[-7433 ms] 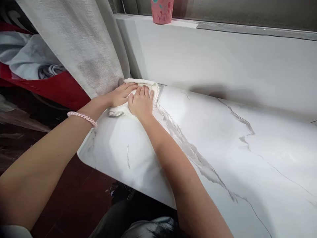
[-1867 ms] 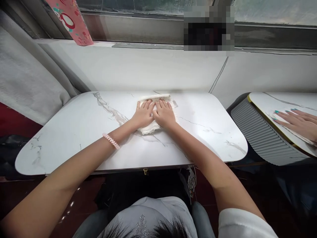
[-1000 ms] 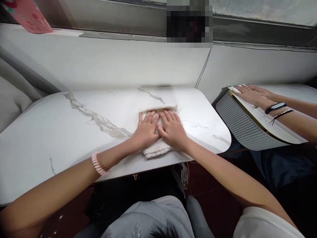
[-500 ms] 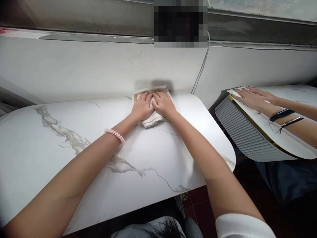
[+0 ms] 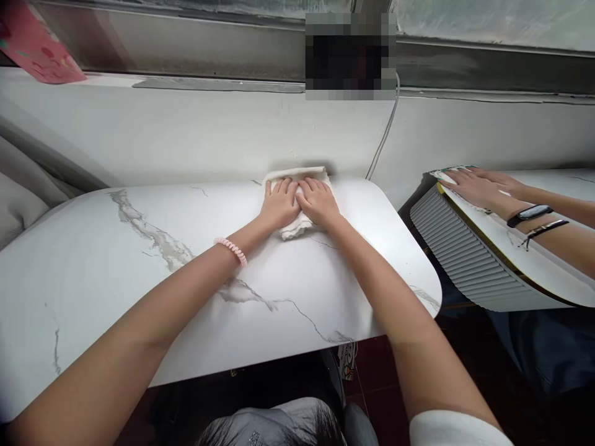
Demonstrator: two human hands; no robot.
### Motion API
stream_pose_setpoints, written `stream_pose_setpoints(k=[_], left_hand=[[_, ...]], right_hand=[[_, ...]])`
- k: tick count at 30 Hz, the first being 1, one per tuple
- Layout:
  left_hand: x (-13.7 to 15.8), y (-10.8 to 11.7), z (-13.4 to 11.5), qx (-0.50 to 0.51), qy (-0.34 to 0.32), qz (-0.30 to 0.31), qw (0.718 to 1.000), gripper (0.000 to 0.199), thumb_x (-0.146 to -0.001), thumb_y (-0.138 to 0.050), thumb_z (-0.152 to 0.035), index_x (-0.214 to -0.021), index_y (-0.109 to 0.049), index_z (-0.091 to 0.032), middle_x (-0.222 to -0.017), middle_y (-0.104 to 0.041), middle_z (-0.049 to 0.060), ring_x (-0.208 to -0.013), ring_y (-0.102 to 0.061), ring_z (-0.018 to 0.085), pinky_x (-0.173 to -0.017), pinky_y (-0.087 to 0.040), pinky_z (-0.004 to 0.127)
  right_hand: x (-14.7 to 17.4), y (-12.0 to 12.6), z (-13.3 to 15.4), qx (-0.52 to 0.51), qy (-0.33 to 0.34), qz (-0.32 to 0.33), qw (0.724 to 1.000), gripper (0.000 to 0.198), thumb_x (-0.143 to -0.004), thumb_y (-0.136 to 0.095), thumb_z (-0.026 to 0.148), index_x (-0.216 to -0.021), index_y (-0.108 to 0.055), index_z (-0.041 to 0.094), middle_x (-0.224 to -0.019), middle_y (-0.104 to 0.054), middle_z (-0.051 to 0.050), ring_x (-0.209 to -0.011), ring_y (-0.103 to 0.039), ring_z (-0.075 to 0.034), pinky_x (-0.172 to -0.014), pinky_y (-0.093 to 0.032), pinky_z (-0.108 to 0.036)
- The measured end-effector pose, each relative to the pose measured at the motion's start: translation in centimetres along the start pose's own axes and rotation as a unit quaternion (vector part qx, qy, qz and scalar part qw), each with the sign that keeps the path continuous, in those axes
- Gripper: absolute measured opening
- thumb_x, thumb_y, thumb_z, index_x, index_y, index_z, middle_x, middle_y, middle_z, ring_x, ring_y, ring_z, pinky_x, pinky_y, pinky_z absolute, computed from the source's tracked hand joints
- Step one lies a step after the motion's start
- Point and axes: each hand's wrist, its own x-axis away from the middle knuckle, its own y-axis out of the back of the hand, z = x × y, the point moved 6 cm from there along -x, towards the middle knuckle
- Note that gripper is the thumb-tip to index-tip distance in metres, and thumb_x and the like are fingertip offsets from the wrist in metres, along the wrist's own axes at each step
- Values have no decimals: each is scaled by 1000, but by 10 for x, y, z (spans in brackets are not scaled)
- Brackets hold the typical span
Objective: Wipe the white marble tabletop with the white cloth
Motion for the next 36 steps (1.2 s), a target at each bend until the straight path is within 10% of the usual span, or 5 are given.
stream_pose_setpoints(k=[17, 24, 36], left_hand=[[186, 12, -116, 15, -157, 102, 982, 65, -95, -29, -38, -150, -30, -3, -158, -26, 19, -148, -15, 35, -117, -4, 67], [155, 5, -114, 20, -149, 102, 983, 67, -96, -26, -41, -150, -28, 0, -157, -26, 21, -147, -19, 35, -116, -3, 68], [13, -19, -85, 4, -59, 43, 997, 63, -97, -27, -38, -147, -34, -1, -155, -33, 21, -145, -24, 33, -117, -5, 64]], right_hand=[[240, 51, 43, 80, 33, -36, 996, 57, -100, -22, 39, -149, -33, 12, -149, -42, -18, -142, -35, -29, -114, -31, -54], [207, 49, 19, 53, 45, -4, 998, 59, -100, -19, 45, -144, -39, 11, -148, -43, -18, -140, -36, -30, -113, -32, -53], [57, 31, -67, -51, 28, -11, 998, 61, -97, -20, 58, -136, -52, 22, -145, -49, -11, -136, -41, -29, -113, -31, -51]])
